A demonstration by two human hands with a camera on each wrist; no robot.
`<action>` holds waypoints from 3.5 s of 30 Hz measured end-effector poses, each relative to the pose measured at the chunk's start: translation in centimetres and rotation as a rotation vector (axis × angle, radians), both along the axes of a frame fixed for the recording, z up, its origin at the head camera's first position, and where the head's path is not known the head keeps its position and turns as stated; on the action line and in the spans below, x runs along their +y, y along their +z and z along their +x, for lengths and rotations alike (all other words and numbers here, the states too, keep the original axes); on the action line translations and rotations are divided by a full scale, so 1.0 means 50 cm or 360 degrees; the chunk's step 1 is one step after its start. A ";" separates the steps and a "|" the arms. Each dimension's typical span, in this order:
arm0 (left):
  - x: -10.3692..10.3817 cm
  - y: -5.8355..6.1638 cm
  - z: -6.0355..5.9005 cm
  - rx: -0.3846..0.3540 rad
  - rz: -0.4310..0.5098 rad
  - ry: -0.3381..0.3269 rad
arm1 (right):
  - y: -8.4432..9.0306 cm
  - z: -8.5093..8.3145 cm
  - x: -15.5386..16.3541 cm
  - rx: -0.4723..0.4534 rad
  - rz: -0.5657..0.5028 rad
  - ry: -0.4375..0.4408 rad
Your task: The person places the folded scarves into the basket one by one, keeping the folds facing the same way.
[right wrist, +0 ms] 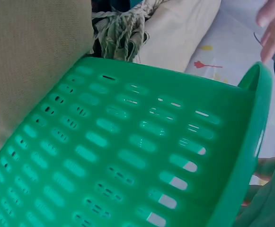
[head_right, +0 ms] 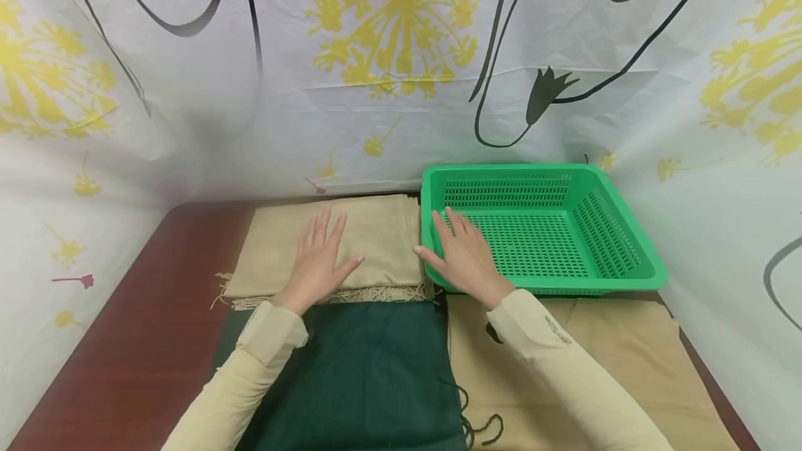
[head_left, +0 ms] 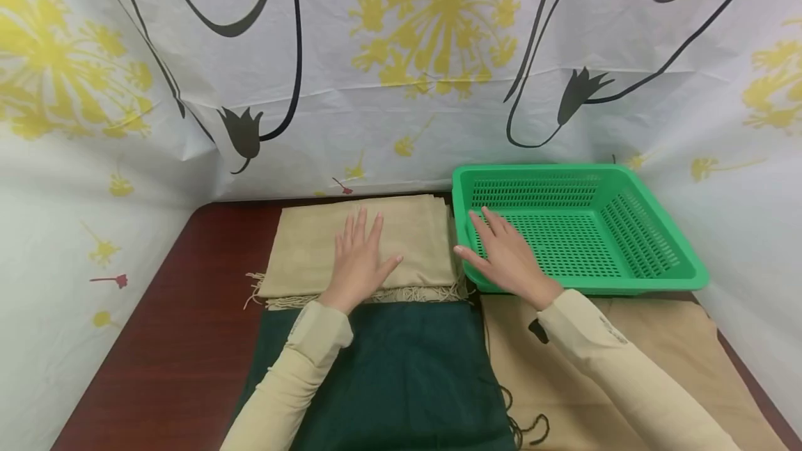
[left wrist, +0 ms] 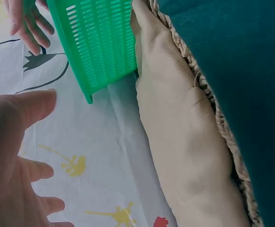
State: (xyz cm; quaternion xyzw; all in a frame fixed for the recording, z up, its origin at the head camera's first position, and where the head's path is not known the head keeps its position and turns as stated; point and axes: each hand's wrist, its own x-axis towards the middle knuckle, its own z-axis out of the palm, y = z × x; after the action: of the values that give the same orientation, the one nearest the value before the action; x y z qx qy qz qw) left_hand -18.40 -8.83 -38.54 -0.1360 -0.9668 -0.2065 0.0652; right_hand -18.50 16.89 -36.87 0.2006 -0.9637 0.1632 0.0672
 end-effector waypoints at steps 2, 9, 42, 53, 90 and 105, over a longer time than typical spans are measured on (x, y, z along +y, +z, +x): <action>-0.006 -0.005 0.005 0.0011 0.0007 -0.0022 | 0.001 0.004 0.003 -0.0011 -0.0041 0.0007; -0.029 -0.019 0.020 0.0159 0.0013 -0.0103 | 0.001 0.023 0.009 0.0036 -0.0079 0.0044; -0.150 -0.051 0.138 0.0575 0.0124 -0.0097 | -0.032 0.137 0.020 0.0785 -0.0461 0.0376; -0.180 -0.055 0.165 0.0679 -0.0017 -0.0014 | -0.075 0.161 0.022 0.0746 -0.0338 0.0447; -0.302 -0.086 0.232 -0.0601 -0.0222 0.0337 | -0.145 0.184 0.019 -0.0305 -0.0025 0.0162; -0.312 -0.095 0.228 -0.0847 -0.0162 0.0447 | -0.145 0.197 0.003 -0.0217 0.0184 0.0156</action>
State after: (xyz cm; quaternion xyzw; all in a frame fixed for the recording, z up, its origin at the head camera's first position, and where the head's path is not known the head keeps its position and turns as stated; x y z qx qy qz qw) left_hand -7.02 -24.42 -43.30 0.0548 -0.9683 -0.1751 -0.1694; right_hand -8.67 17.02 -44.10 0.2394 -0.9628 0.1236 -0.0184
